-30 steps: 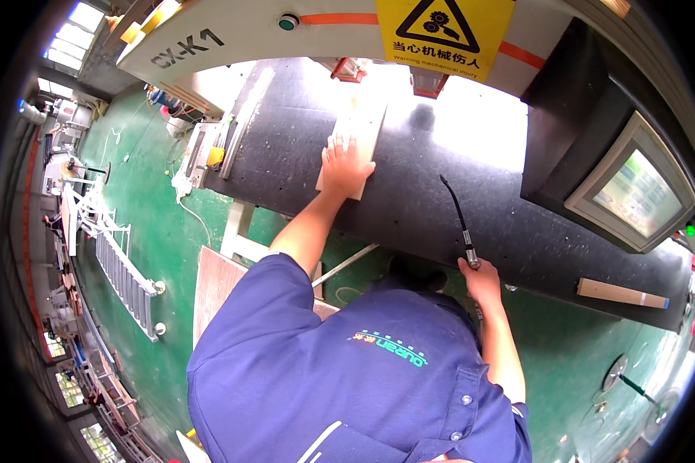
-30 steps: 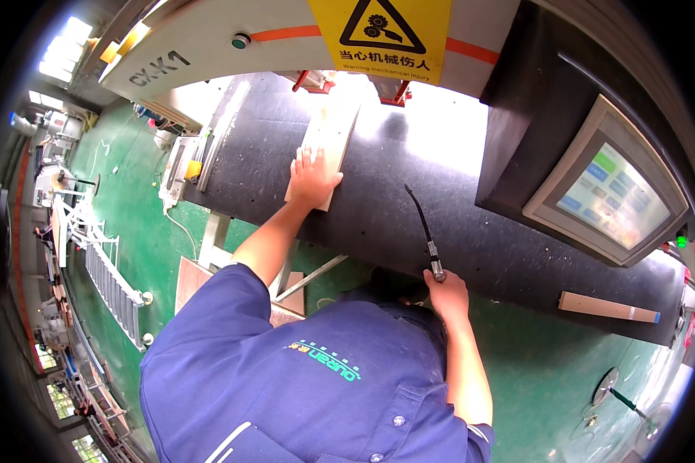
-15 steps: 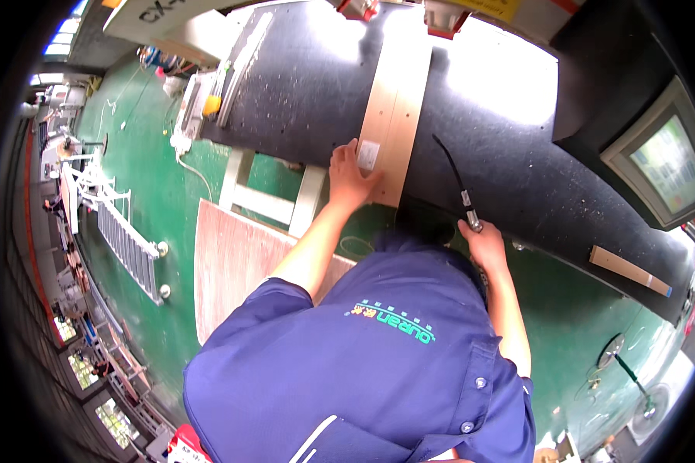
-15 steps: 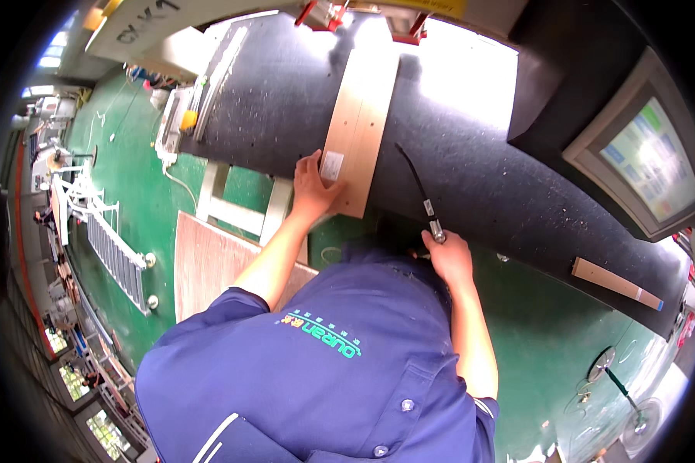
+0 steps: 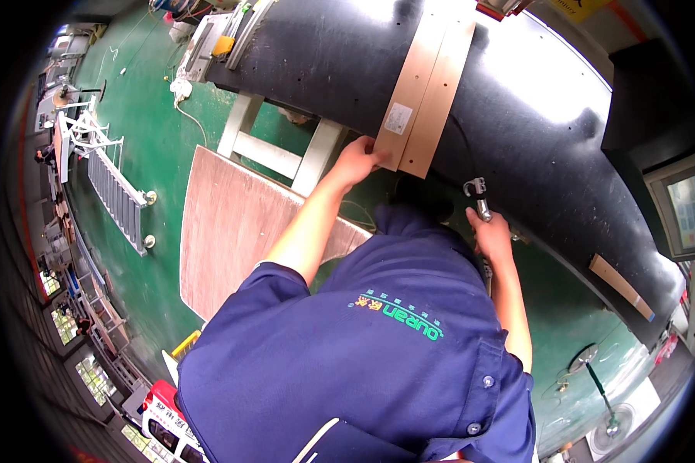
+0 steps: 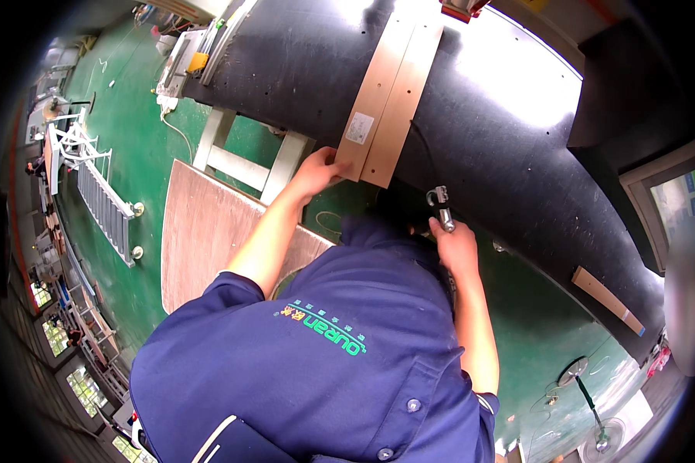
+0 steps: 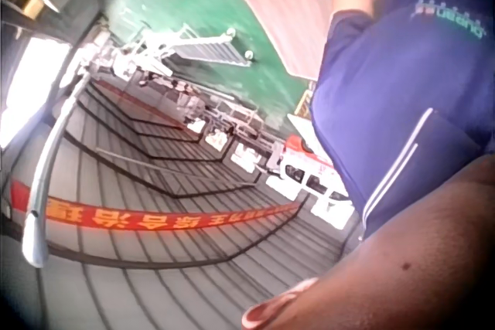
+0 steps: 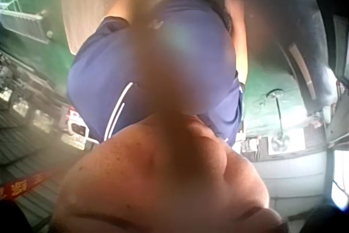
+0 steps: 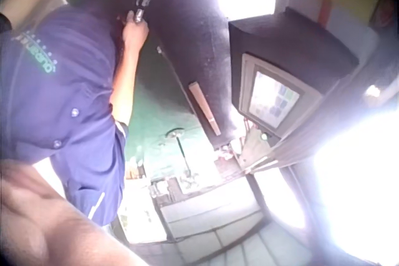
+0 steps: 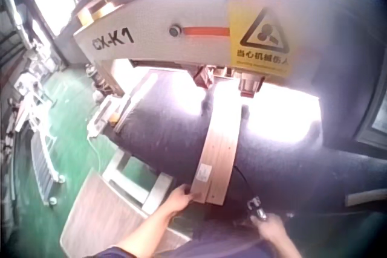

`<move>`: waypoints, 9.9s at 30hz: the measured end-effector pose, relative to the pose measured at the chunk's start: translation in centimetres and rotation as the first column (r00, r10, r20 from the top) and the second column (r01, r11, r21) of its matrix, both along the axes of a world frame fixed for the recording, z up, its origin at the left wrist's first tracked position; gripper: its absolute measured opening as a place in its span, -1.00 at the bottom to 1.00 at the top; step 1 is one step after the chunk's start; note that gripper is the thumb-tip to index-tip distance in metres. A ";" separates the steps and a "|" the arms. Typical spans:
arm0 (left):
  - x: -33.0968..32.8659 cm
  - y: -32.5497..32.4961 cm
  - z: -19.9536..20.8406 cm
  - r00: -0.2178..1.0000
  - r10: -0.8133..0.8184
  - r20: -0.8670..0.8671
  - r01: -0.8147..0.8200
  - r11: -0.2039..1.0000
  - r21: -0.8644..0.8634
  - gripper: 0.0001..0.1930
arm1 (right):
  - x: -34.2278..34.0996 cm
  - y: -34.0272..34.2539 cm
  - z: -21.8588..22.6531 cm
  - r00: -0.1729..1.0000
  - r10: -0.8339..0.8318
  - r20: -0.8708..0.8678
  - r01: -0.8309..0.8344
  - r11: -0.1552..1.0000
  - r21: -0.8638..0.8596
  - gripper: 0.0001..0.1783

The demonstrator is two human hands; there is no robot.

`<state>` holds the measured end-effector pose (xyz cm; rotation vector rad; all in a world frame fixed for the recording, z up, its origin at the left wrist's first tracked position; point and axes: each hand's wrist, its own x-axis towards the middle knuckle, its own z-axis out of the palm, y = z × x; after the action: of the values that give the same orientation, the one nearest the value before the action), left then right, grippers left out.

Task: The person repeatedly picks up wooden planks from a table, places them on a sanding machine, and operates the machine to sand the wood. They then remove the sanded planks and place them back on the table, repeating this process for multiple pieces.

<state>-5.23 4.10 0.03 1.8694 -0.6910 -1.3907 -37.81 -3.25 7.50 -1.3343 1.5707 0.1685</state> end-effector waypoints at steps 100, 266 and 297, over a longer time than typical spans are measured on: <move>-41.3 54.5 5.7 -0.566 0.699 0.436 -0.822 -0.441 -0.360 -0.38 | 5.3 29.5 -3.3 -0.082 0.892 0.445 -0.995 -0.049 -0.086 -0.66; 1.3 12.2 0.7 0.405 0.038 0.914 0.056 0.996 -0.067 0.01 | -3.8 9.5 -1.8 0.949 -0.051 0.310 0.043 0.999 0.031 -0.55; 4.3 7.4 -0.1 0.396 0.185 0.900 0.018 0.978 -0.209 -0.06 | -3.3 11.8 -0.4 0.968 -0.109 0.227 0.114 0.993 -0.006 -0.54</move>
<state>-0.92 11.46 -0.04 2.3942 -1.1662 -0.0233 -41.09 8.51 7.09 -1.2295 1.4511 -0.0670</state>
